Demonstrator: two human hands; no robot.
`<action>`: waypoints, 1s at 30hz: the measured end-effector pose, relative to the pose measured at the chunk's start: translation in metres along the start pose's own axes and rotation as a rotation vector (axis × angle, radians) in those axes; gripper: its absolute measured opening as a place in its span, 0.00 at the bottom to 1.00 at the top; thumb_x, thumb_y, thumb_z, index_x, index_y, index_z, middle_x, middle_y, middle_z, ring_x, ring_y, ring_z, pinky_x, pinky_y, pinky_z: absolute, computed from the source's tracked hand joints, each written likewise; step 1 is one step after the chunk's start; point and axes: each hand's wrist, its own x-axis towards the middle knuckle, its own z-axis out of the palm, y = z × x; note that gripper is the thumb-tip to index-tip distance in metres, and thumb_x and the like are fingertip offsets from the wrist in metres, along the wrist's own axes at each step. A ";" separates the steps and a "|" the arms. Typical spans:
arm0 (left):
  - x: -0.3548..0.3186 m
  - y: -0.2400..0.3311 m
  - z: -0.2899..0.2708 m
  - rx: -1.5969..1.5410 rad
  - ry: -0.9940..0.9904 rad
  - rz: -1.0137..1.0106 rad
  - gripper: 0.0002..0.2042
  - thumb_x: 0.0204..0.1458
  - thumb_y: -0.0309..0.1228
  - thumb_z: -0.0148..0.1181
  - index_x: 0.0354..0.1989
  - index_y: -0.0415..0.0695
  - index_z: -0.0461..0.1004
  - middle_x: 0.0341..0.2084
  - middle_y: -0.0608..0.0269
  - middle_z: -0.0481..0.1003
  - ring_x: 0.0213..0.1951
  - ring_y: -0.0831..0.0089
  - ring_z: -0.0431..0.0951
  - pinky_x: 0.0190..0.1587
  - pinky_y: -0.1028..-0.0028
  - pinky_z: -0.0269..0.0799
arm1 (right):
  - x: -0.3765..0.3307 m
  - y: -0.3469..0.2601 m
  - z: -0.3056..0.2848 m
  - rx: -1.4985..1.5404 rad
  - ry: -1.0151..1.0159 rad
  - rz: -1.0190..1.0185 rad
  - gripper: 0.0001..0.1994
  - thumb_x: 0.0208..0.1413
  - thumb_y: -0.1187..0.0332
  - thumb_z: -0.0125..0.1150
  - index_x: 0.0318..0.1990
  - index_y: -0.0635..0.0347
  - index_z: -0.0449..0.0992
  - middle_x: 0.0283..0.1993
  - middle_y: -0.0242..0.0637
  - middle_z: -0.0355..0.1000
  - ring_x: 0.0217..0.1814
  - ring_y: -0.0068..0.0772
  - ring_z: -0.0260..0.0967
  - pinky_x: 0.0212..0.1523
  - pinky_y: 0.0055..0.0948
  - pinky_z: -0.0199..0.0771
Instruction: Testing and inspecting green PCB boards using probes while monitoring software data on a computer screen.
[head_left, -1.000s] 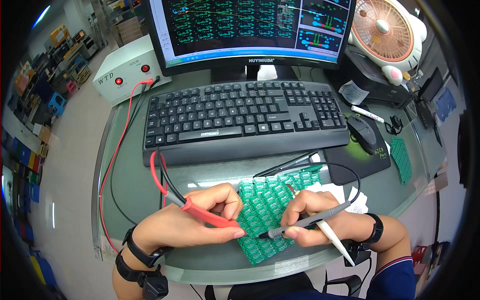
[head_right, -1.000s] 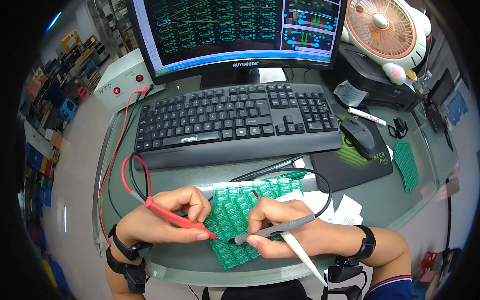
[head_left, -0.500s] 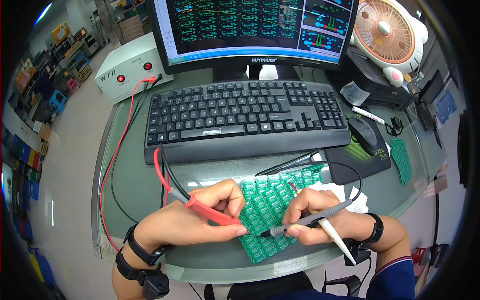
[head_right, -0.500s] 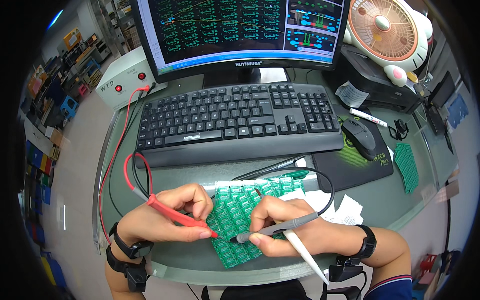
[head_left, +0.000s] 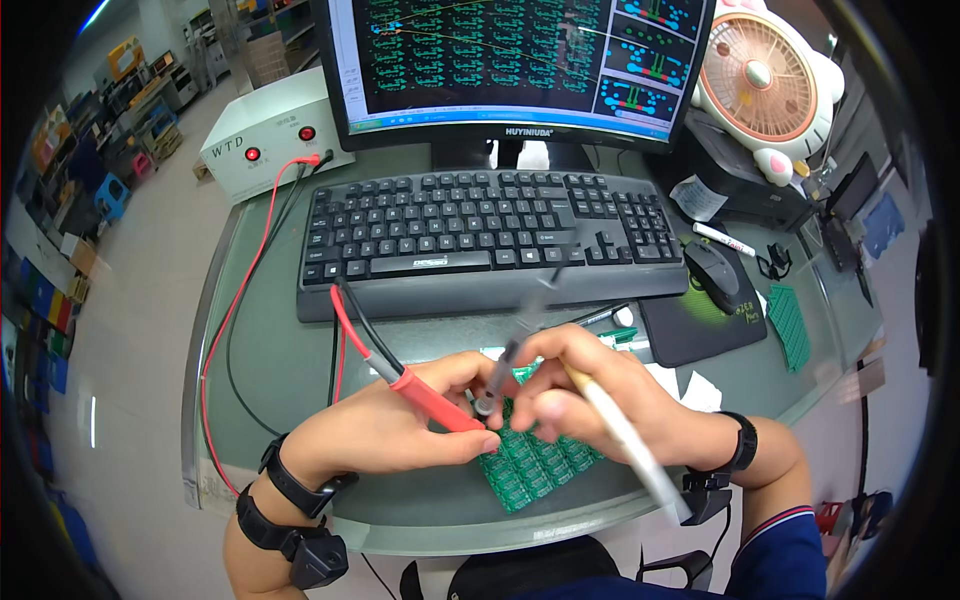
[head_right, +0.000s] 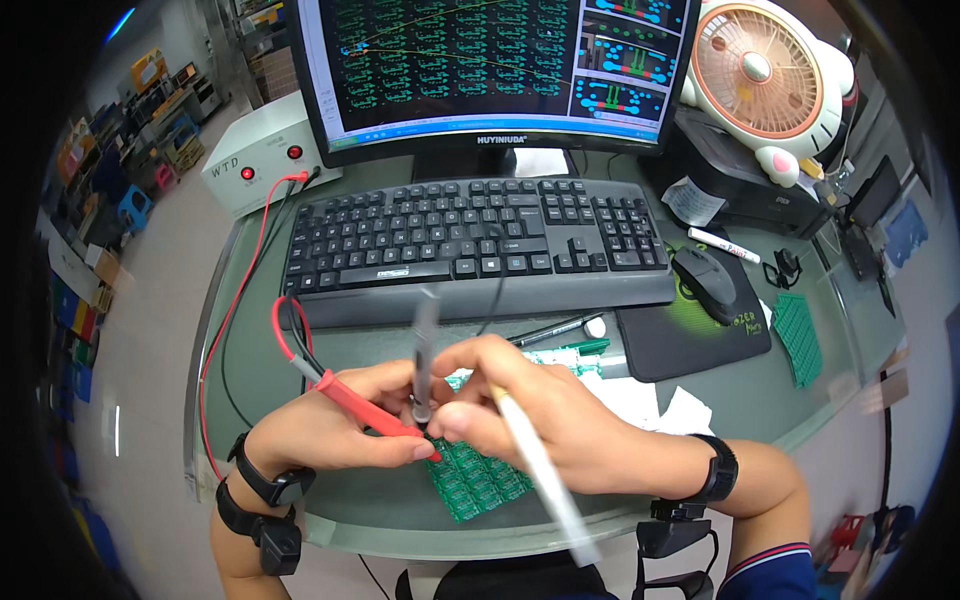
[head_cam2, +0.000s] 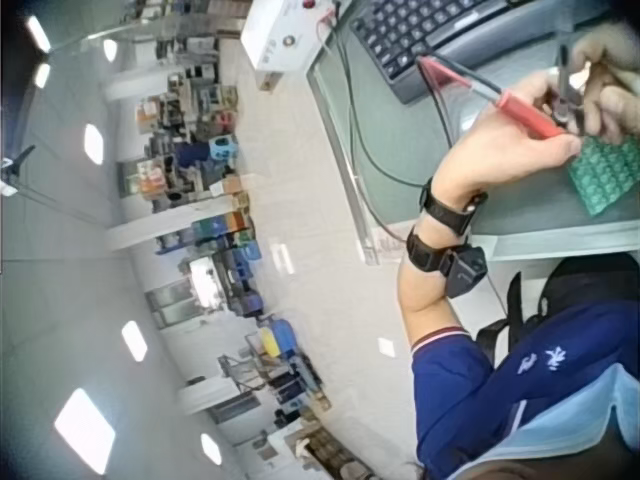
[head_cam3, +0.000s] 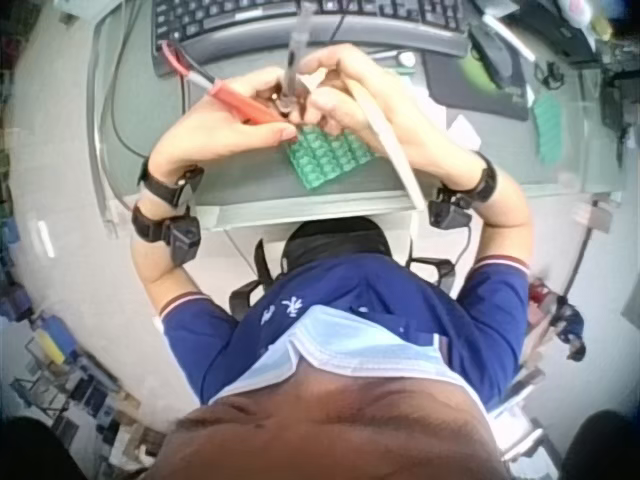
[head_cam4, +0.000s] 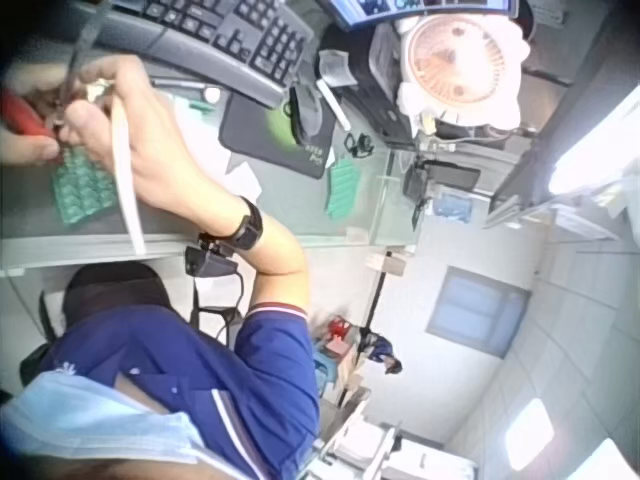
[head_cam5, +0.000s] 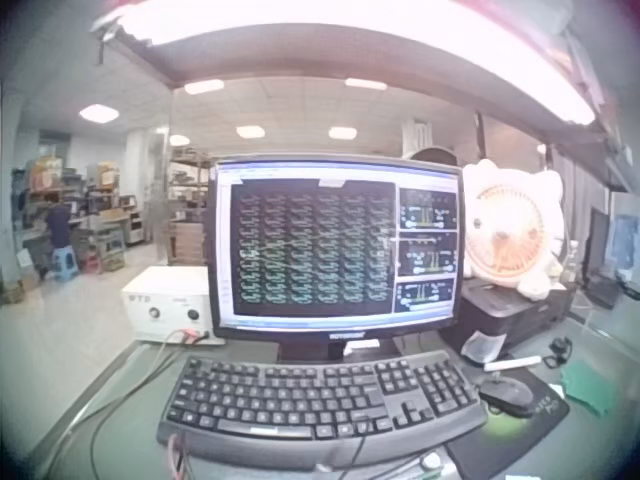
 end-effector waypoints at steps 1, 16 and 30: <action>0.000 -0.002 -0.001 -0.019 -0.009 0.005 0.18 0.52 0.28 0.69 0.49 0.40 0.70 0.40 0.65 0.74 0.40 0.79 0.75 0.44 0.77 0.72 | -0.005 -0.001 -0.002 0.042 0.000 0.088 0.17 0.67 0.58 0.55 0.52 0.63 0.72 0.35 0.37 0.72 0.36 0.25 0.74 0.36 0.28 0.74; 0.005 -0.019 -0.012 -0.062 -0.039 0.037 0.14 0.52 0.25 0.68 0.43 0.42 0.69 0.36 0.66 0.74 0.42 0.76 0.75 0.48 0.71 0.72 | -0.028 0.036 0.007 -0.457 -0.161 -0.451 0.08 0.54 0.73 0.65 0.41 0.58 0.77 0.34 0.32 0.71 0.31 0.30 0.73 0.27 0.28 0.73; 0.005 -0.019 -0.011 -0.050 -0.051 0.029 0.13 0.54 0.26 0.67 0.42 0.42 0.69 0.36 0.65 0.74 0.41 0.76 0.75 0.46 0.72 0.72 | -0.027 0.033 0.014 -0.623 -0.140 -0.566 0.11 0.48 0.73 0.70 0.40 0.57 0.77 0.33 0.30 0.70 0.29 0.26 0.73 0.24 0.24 0.74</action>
